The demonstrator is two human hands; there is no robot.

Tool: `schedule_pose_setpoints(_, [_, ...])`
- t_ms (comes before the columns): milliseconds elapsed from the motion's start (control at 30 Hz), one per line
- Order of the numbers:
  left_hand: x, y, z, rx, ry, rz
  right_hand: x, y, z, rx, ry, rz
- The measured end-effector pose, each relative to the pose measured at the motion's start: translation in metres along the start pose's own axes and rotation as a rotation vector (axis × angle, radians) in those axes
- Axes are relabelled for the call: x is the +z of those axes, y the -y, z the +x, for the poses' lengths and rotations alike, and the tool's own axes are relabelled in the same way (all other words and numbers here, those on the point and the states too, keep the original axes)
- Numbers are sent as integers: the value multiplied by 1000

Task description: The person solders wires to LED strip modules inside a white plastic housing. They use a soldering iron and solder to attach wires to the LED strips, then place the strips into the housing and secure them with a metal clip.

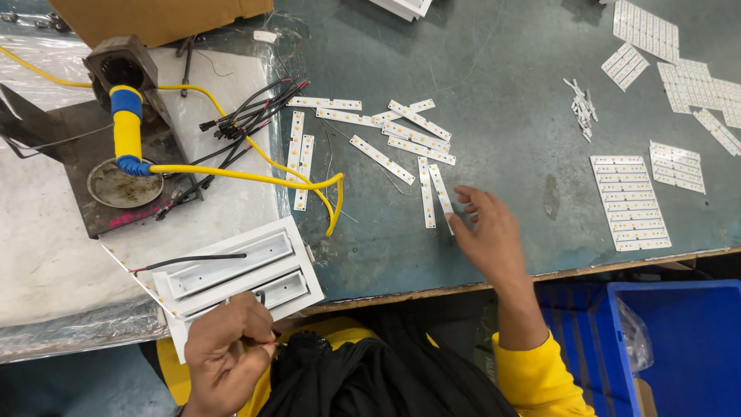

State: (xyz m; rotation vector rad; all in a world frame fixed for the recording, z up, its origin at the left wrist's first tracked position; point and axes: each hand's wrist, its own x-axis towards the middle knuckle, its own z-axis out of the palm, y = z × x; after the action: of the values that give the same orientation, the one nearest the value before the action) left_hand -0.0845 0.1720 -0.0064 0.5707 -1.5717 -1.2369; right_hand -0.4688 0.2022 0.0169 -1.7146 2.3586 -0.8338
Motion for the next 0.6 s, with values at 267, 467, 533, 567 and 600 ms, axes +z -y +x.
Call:
schedule_pose_setpoints(267, [11, -3, 2, -50, -78, -3, 0, -27, 0, -67, -31, -146])
schedule_pose_setpoints(467, [4, -6, -3, -84, -119, -22, -22, -34, 19, 76, 176, -84])
schedule_pose_setpoints(533, [2, -8, -3, -104, -138, -32, -25, -30, 25, 152, 208, -68])
schedule_pose_setpoints(567, [2, -9, -2, -109, -146, -25, -26, -29, 27, 187, 224, -59])
schedule_pose_setpoints(600, [2, -10, -2, -115, -155, -16, -26, -29, 26, 215, 226, -45])
